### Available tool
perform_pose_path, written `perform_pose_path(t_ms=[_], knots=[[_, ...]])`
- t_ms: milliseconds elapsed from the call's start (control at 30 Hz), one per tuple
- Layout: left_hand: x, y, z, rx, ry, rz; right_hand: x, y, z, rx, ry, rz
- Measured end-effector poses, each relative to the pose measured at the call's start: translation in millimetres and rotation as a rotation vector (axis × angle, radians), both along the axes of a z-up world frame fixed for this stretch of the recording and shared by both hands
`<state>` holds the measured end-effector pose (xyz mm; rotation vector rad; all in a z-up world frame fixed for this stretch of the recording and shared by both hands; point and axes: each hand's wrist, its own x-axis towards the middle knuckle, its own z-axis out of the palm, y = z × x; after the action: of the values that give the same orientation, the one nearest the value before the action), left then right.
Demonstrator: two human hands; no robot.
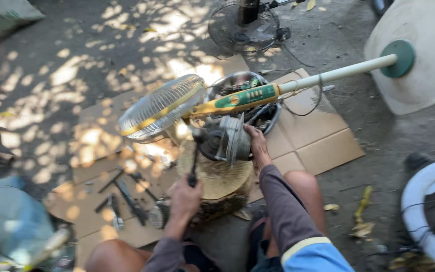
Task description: Disassembling a motor housing using a hammer and punch on a wooden stump
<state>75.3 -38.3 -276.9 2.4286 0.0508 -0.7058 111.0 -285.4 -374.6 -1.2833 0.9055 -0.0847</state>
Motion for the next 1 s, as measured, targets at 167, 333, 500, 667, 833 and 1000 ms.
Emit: perform_pose_path(t_ms=[167,333,500,667,833,1000], knots=[[22.2,28.8,-49.0,-0.186,-0.179,0.196,21.2,-21.2,-41.0,0.247,-0.052,-0.055],[52.5,7.3,-60.4,-0.175,-0.149,0.128,23.7,-1.3,-52.6,0.237,-0.042,-0.064],[110.8,-24.3,-113.8,-0.308,-0.107,0.148,6.9,7.5,-27.4,0.210,-0.077,-0.127],[173.7,-51.4,-162.0,-0.275,-0.112,-0.090,-26.3,33.4,38.3,0.311,-0.167,-0.337],[204.3,-84.8,-178.1,-0.066,-0.038,-0.207,-27.0,26.0,-12.9,0.401,-0.245,-0.412],[188.5,-101.9,-150.7,0.026,0.071,-0.312,-31.5,18.5,-20.8,0.419,-0.256,-0.417]])
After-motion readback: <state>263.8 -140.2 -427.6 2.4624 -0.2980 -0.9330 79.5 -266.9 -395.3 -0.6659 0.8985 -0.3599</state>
